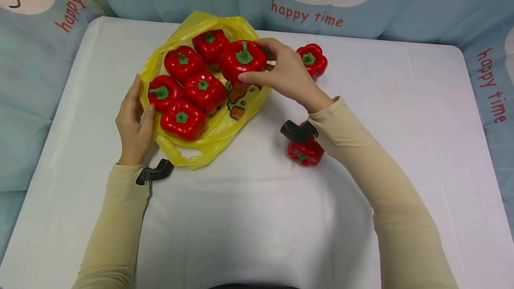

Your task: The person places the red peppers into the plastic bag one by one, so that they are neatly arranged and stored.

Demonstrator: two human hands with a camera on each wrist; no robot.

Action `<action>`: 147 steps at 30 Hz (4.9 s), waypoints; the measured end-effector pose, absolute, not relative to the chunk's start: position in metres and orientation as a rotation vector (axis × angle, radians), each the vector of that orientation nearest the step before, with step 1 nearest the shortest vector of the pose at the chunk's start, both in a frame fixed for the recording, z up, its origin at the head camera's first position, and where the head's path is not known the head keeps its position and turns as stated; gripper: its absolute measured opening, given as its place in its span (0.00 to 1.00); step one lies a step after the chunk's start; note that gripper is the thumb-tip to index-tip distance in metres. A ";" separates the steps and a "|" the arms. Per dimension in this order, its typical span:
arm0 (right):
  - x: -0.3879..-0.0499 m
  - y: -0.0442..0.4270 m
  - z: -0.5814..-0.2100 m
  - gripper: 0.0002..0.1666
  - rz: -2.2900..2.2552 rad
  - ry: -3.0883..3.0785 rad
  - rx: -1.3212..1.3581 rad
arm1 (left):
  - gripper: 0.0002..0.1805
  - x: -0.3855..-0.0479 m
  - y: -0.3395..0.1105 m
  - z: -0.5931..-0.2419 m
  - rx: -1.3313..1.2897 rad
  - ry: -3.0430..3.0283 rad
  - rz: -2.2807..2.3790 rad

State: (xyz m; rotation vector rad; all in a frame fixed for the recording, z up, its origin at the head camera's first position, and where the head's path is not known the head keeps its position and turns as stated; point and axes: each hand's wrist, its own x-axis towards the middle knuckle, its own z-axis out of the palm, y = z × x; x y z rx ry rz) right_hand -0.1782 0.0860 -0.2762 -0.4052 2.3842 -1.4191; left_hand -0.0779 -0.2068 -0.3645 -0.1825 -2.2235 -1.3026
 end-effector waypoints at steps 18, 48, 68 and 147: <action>-0.203 0.064 -0.298 0.47 -1.273 2.389 -0.390 | 0.26 -0.078 -0.207 -0.367 -0.180 -2.229 -1.293; -0.222 0.047 -0.327 0.48 -1.079 2.392 -0.408 | 0.25 -0.078 -0.207 -0.366 -0.184 -2.230 -1.278; -0.223 0.046 -0.331 0.50 -1.000 2.444 -0.491 | 0.25 -0.078 -0.207 -0.364 -0.168 -2.254 -1.290; -0.058 0.222 -0.342 0.42 -1.387 2.477 -0.527 | 0.26 -0.079 -0.205 -0.366 -0.158 -2.235 -1.297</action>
